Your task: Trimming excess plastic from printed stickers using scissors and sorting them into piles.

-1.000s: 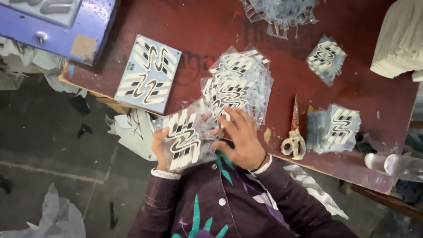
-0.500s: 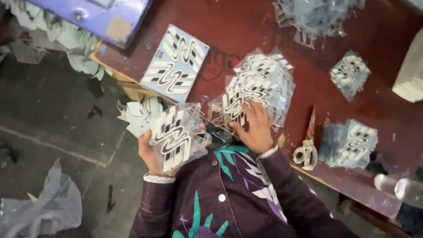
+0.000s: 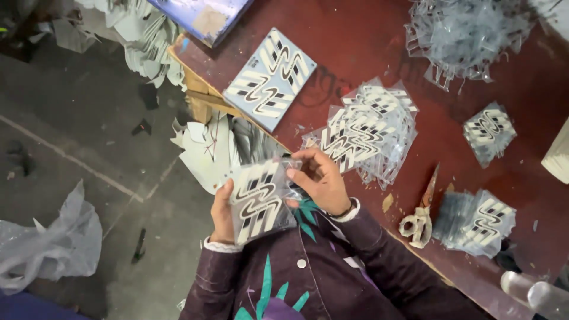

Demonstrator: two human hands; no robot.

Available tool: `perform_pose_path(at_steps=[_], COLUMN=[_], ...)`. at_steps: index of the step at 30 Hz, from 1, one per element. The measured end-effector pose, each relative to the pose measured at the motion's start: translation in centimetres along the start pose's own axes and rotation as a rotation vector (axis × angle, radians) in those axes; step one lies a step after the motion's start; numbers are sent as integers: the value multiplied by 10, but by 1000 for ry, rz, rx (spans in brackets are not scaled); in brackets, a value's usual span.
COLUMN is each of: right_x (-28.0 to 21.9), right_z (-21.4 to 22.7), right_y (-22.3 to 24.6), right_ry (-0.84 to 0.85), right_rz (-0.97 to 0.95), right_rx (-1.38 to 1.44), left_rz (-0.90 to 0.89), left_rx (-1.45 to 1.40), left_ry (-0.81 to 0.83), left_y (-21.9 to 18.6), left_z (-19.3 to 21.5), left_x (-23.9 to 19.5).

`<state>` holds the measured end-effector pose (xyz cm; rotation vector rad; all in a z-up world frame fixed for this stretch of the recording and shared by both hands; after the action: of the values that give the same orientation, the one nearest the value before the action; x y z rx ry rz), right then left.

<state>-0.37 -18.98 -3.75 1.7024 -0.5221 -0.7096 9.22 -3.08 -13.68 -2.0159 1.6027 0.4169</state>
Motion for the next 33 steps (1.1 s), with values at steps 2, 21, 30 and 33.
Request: perform_pose_path(at_steps=[2,21,30,33], right_x=[-4,-25,-23,-24], right_z=[-2,-41,-48,-52], right_y=[-5,73,74,70], right_ry=[25,541,613,679], right_rz=[-12,128,231,217], right_rx=[-99,-561,-590,-563], left_rz=[-24,210,157,147], left_rx=[50,136,-6,12], left_ry=[-23,-14,154,11], left_y=[1,28,4,8], left_z=[14,85,10,42], left_x=[-5,-21,-30,-27])
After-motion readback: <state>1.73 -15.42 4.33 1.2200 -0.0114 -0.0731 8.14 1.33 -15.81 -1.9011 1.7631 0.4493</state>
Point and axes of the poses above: each hand's wrist, its own x-axis towards the middle knuckle, its own z-axis out of the back of the hand, y = z × x, the point moved 10 cm from there along x, towards the middle knuckle, and after that the axes turned 1 degree about -y, right-handed, at the moved point
